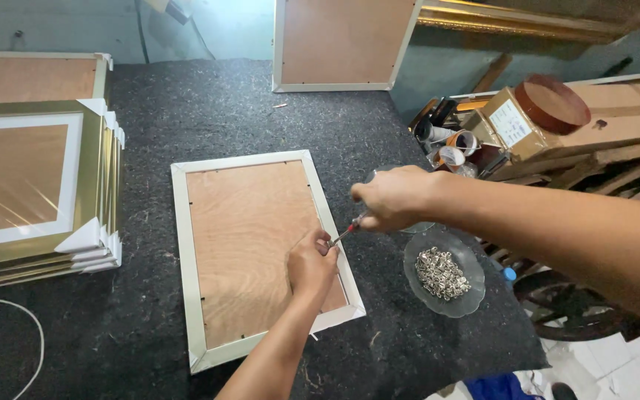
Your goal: Assembling a picture frame by inserting the backing and securing it with metal tabs using a hand tool.
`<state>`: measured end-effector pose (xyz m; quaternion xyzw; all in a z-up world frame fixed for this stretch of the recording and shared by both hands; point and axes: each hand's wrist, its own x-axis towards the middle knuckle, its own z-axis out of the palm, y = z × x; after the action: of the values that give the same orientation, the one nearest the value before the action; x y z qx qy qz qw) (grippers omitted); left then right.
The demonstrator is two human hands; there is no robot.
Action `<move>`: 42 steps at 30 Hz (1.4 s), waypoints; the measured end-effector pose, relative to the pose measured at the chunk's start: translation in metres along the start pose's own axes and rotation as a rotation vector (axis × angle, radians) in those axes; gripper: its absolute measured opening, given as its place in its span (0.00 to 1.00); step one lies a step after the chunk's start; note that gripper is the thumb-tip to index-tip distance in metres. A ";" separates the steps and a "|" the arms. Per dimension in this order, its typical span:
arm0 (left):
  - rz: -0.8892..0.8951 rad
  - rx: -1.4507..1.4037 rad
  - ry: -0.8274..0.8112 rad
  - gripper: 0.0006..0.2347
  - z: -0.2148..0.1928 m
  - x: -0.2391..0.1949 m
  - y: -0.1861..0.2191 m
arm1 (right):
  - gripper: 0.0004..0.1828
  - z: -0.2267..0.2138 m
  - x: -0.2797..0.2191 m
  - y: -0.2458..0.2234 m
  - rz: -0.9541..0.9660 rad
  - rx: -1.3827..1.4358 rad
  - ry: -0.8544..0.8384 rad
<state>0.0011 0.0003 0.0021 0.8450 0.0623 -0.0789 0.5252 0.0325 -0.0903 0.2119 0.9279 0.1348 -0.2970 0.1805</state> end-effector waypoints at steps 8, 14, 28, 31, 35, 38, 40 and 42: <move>-0.025 0.030 -0.024 0.07 0.005 0.003 -0.007 | 0.11 0.022 0.017 0.020 -0.671 -0.372 0.345; -0.021 0.028 -0.024 0.06 0.003 0.005 -0.002 | 0.12 0.014 0.019 0.007 -0.028 0.312 0.012; -0.017 -0.038 -0.027 0.07 0.005 0.003 -0.007 | 0.10 0.045 0.021 0.026 -0.645 -0.621 0.559; -0.012 0.014 -0.012 0.06 0.005 0.006 -0.006 | 0.09 0.040 0.030 0.024 -0.795 -0.533 0.575; 0.001 0.030 0.001 0.05 0.003 0.003 -0.003 | 0.11 0.014 0.018 0.001 -0.322 0.147 0.117; 0.008 0.043 -0.001 0.05 0.002 0.002 -0.002 | 0.11 0.019 0.027 -0.003 -0.077 0.331 0.033; 0.011 0.042 0.005 0.06 0.002 0.003 -0.003 | 0.11 0.025 0.039 -0.001 -0.007 0.379 0.019; 0.049 0.029 0.027 0.06 0.004 0.003 -0.004 | 0.14 0.030 0.053 0.003 0.115 0.304 -0.064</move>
<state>0.0033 -0.0016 -0.0037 0.8549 0.0474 -0.0553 0.5137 0.0602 -0.0979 0.1587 0.9409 0.0291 -0.3323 0.0591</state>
